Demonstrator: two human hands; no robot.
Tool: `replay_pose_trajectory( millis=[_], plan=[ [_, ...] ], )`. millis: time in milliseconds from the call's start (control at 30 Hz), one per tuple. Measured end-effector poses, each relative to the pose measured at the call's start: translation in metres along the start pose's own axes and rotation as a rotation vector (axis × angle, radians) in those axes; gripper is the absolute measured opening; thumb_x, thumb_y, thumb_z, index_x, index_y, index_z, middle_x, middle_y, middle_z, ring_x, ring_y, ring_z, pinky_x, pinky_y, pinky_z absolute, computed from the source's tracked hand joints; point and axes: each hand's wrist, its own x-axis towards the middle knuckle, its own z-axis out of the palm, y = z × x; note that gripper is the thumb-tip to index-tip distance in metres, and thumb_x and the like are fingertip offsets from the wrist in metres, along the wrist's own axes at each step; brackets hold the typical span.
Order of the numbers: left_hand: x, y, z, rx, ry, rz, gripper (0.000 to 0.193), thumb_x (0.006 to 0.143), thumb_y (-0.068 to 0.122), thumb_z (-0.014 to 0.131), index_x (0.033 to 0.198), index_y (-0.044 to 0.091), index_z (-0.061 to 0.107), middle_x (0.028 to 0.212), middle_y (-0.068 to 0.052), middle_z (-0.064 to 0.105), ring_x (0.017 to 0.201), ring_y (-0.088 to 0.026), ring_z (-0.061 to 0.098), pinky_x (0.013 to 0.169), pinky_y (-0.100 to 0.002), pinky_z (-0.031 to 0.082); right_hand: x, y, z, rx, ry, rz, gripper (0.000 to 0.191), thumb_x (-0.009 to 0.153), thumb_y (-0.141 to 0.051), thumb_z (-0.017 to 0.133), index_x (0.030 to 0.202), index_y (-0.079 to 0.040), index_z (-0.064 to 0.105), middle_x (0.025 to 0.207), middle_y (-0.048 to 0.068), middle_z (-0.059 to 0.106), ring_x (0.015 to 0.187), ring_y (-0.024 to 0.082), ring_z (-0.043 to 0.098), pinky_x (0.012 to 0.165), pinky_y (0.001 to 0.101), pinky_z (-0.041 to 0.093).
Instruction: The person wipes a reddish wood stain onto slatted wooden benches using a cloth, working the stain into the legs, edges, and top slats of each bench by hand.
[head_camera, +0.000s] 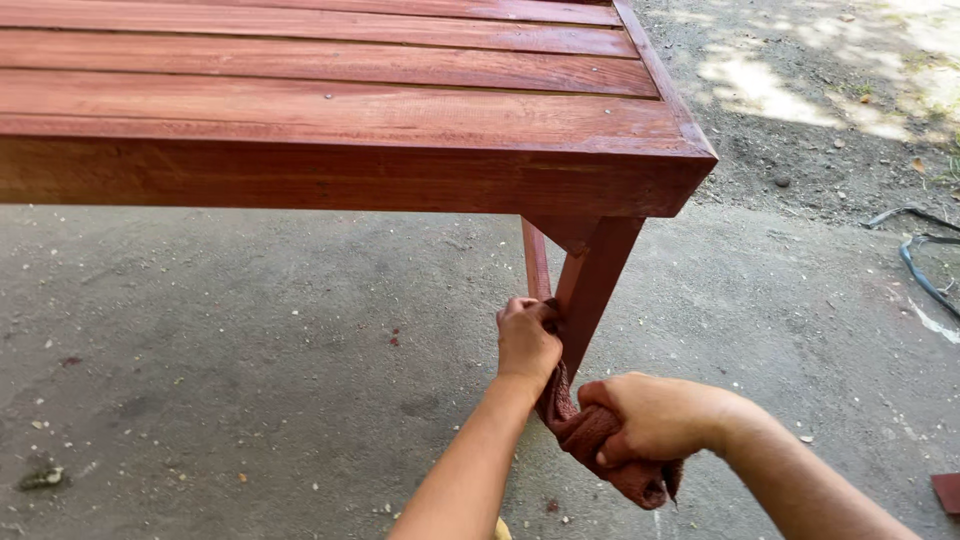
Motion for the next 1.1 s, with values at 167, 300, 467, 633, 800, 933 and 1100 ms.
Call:
replay_pose_trajectory(
  millis=[167, 300, 467, 633, 800, 933, 1100],
  plan=[
    [0.036, 0.013, -0.001, 0.042, -0.048, -0.213, 0.015, 0.078, 0.008, 0.066, 0.089, 0.011, 0.076, 0.105, -0.010, 0.071, 0.108, -0.035, 0.058, 0.102, -0.041, 0.047, 0.014, 0.012, 0.002, 0.052, 0.028, -0.022, 0.046, 0.068, -0.023, 0.079, 0.111, -0.012, 0.065, 0.098, 0.011, 0.077, 0.100, 0.028, 0.073, 0.088, 0.0399, 0.057],
    [0.065, 0.015, -0.008, 0.147, -0.145, -0.165, 0.013, 0.085, 0.011, 0.066, 0.086, 0.011, 0.079, 0.103, -0.011, 0.074, 0.108, -0.036, 0.060, 0.116, -0.043, 0.037, 0.021, 0.020, 0.000, 0.107, 0.109, -0.016, 0.050, 0.069, -0.023, 0.078, 0.116, -0.013, 0.062, 0.097, 0.011, 0.077, 0.099, 0.027, 0.074, 0.087, 0.0399, 0.057],
    [0.043, 0.010, -0.018, 0.077, -0.106, -0.063, 0.010, 0.078, 0.008, 0.068, 0.081, 0.010, 0.077, 0.097, -0.011, 0.074, 0.103, -0.038, 0.058, 0.097, -0.043, 0.047, 0.018, 0.029, 0.001, 0.043, 0.027, 0.021, 0.044, 0.071, -0.022, 0.078, 0.111, -0.013, 0.063, 0.096, 0.010, 0.077, 0.096, 0.027, 0.075, 0.084, 0.0406, 0.057],
    [0.006, 0.007, -0.027, 0.073, -0.045, 0.123, 0.016, 0.072, 0.000, 0.064, 0.076, 0.011, 0.076, 0.093, -0.008, 0.076, 0.097, -0.033, 0.064, 0.096, -0.040, 0.049, 0.018, 0.037, 0.006, 0.017, -0.014, -0.053, 0.044, 0.068, -0.019, 0.078, 0.109, -0.014, 0.064, 0.095, 0.010, 0.077, 0.095, 0.026, 0.073, 0.083, 0.0390, 0.057],
    [-0.016, 0.008, -0.030, -0.016, -0.071, 0.106, 0.013, 0.071, -0.001, 0.065, 0.072, 0.010, 0.072, 0.086, -0.008, 0.074, 0.090, -0.029, 0.068, 0.105, -0.040, 0.044, 0.024, 0.049, 0.013, 0.058, -0.062, -0.120, 0.043, 0.067, -0.016, 0.078, 0.107, -0.010, 0.066, 0.092, 0.010, 0.077, 0.090, 0.025, 0.073, 0.080, 0.0375, 0.056],
    [-0.037, 0.001, -0.031, -0.055, -0.170, 0.019, 0.012, 0.070, 0.003, 0.069, 0.075, 0.012, 0.075, 0.086, -0.007, 0.076, 0.092, -0.030, 0.068, 0.103, -0.040, 0.046, 0.033, 0.068, 0.023, 0.168, -0.049, -0.144, 0.043, 0.065, -0.010, 0.078, 0.107, -0.008, 0.067, 0.093, 0.009, 0.078, 0.090, 0.021, 0.074, 0.079, 0.0353, 0.058],
    [-0.030, -0.002, -0.032, 0.038, 0.434, 0.068, 0.042, 0.071, 0.015, 0.079, 0.110, 0.006, 0.066, 0.113, -0.019, 0.065, 0.111, -0.037, 0.059, 0.104, -0.045, 0.044, 0.055, 0.081, 0.062, 0.774, -0.049, -0.079, 0.090, 0.056, 0.008, 0.072, 0.141, -0.014, 0.053, 0.123, 0.002, 0.073, 0.105, 0.016, 0.072, 0.090, 0.0288, 0.060]
  ],
)
